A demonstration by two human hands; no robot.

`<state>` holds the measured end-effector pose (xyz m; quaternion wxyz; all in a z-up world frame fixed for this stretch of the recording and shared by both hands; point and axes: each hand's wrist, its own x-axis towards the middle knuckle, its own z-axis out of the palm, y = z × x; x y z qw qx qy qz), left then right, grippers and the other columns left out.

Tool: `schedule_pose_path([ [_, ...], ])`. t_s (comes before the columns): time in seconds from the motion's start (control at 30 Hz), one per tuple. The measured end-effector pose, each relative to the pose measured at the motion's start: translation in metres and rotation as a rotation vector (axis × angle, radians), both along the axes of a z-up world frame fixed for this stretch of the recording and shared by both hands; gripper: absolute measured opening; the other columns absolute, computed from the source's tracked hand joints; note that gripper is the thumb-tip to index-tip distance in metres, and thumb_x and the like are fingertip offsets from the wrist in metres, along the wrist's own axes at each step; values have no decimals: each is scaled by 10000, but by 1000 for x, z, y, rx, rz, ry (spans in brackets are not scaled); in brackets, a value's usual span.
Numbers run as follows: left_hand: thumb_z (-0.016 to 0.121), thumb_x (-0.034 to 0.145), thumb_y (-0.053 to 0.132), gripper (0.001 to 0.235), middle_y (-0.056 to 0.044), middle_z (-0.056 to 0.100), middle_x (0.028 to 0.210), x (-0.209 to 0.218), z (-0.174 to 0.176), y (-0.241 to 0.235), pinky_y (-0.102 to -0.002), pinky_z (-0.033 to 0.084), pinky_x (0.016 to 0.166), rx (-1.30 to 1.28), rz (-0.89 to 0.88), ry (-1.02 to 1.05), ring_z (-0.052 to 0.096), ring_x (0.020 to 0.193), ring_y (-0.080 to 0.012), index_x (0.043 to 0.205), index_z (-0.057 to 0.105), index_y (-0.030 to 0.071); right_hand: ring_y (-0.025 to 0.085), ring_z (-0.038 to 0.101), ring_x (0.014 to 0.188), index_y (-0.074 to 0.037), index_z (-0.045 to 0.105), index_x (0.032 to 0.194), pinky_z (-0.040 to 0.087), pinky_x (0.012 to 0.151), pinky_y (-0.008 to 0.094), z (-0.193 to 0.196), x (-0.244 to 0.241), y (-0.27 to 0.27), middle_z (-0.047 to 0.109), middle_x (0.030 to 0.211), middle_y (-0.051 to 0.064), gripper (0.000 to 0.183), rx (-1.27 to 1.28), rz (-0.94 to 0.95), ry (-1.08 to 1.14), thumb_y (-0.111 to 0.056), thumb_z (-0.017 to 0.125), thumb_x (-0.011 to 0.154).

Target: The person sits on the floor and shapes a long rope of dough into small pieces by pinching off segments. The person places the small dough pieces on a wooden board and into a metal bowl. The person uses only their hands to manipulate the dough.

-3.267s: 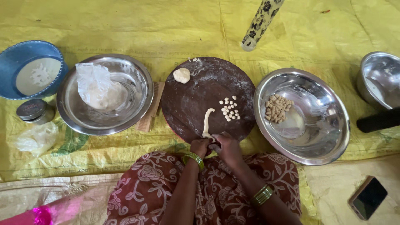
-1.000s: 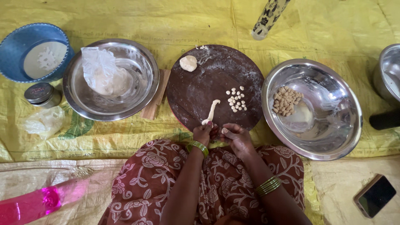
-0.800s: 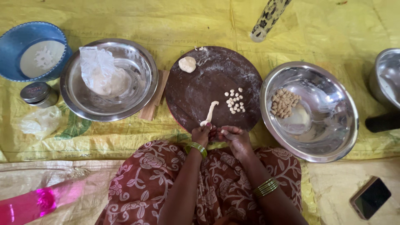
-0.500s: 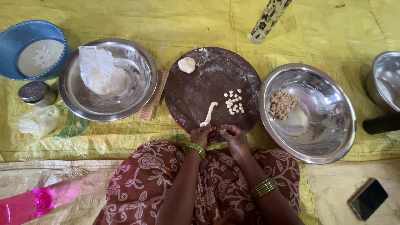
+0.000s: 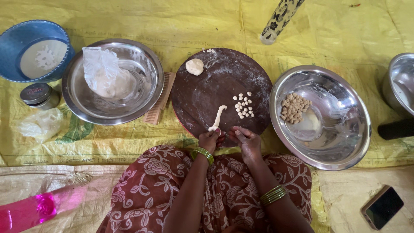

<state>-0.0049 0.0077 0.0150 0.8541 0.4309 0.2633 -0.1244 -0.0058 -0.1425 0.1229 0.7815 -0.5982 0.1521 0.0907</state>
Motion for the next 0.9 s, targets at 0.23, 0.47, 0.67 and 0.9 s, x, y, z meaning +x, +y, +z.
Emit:
schedule_pose_path([
  [0.23, 694, 987, 243, 317, -97, 753, 804, 0, 2, -1, -264, 507, 524, 88, -20, 31, 685, 654, -129, 948, 764, -63, 271, 737, 866, 68, 708, 1059, 645, 753, 345, 11, -1, -2, 732, 1012, 220, 156, -63, -62, 262, -39, 738, 950],
  [0.47, 722, 960, 234, 291, -93, 752, 796, 0, -12, -5, -270, 504, 513, 49, -40, -3, 681, 628, -126, 956, 767, -53, 237, 764, 819, -17, 743, 1034, 671, 697, 322, 23, -5, 10, 769, 1005, 160, 166, -349, 149, 176, -22, 711, 872],
  [0.67, 760, 925, 252, 271, -35, 686, 678, 2, -28, -11, -283, 428, 464, 215, -18, -14, 569, 515, -89, 899, 797, -16, 204, 750, 918, -19, 772, 979, 631, 794, 331, 27, -13, 22, 746, 1052, 123, 199, -887, 310, -362, -98, 835, 807],
  [0.9, 774, 916, 317, 348, 14, 583, 546, -6, -27, -18, -304, 382, 440, 372, -42, -28, 488, 456, -76, 787, 795, -6, 278, 733, 910, 29, 742, 987, 594, 786, 369, 26, -21, 24, 721, 1041, 153, 229, -1105, 282, -714, 1, 790, 765],
])
